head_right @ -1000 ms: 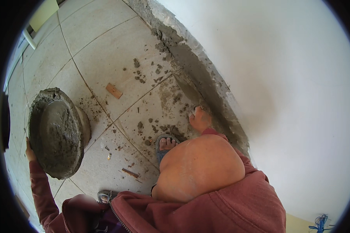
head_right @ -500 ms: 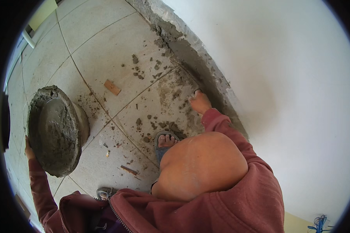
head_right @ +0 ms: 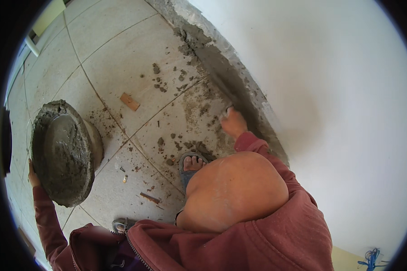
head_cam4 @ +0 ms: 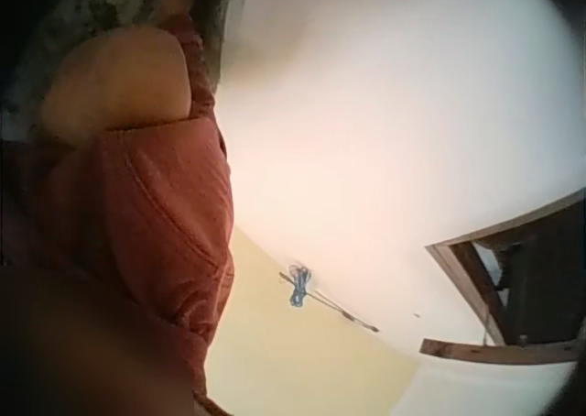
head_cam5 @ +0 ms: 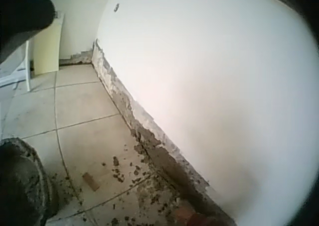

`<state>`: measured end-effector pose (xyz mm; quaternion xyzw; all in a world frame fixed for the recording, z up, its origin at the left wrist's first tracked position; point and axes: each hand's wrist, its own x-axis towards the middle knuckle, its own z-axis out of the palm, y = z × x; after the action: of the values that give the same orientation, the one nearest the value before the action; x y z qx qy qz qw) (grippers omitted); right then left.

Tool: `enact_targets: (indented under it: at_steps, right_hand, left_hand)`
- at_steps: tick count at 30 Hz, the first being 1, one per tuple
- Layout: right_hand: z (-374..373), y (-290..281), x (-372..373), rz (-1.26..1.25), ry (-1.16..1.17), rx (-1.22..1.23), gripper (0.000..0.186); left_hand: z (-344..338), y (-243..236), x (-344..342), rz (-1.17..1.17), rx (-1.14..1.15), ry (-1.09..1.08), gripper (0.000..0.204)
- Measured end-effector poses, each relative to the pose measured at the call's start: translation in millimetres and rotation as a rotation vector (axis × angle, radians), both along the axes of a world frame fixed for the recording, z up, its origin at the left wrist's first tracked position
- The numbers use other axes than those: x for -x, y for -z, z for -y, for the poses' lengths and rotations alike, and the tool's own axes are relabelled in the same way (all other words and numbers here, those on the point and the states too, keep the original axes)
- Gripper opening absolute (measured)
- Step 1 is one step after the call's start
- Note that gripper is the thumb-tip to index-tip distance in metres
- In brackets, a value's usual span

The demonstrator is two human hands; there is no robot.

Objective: Apply cement or plaster to the base of a wall using a trowel.

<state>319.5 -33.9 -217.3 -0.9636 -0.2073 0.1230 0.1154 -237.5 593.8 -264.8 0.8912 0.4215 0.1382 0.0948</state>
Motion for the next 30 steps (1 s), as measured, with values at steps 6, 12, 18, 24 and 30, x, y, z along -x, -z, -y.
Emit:
enact_targets:
  at_steps: [6, 12, 18, 24, 30]
  right_hand:
    - [12.6, -21.2, -8.5, -0.224, 0.262, -0.290, 0.027]
    - [53.6, -34.8, 13.9, -0.082, 0.212, -0.249, 0.025]
    - [79.5, -10.2, 11.5, -0.171, 0.236, 0.024, 0.034]
    - [34.2, -71.5, 15.6, 0.021, 0.136, -0.057, 0.036]
    - [-3.5, -31.2, -12.1, -0.255, 0.029, 0.155, 0.040]
  left_hand:
    - [1.1, -5.6, -3.6, -0.010, 0.118, -0.091, 0.045]
    - [-27.1, 9.1, 28.1, 0.006, 0.159, -0.086, 0.049]
    - [2.8, -8.3, -21.5, -0.042, 0.105, -0.087, 0.055]
    - [8.7, -29.6, -21.8, -0.059, 0.111, -0.119, 0.056]
    - [5.8, -29.2, -25.7, -0.037, 0.102, -0.127, 0.057]
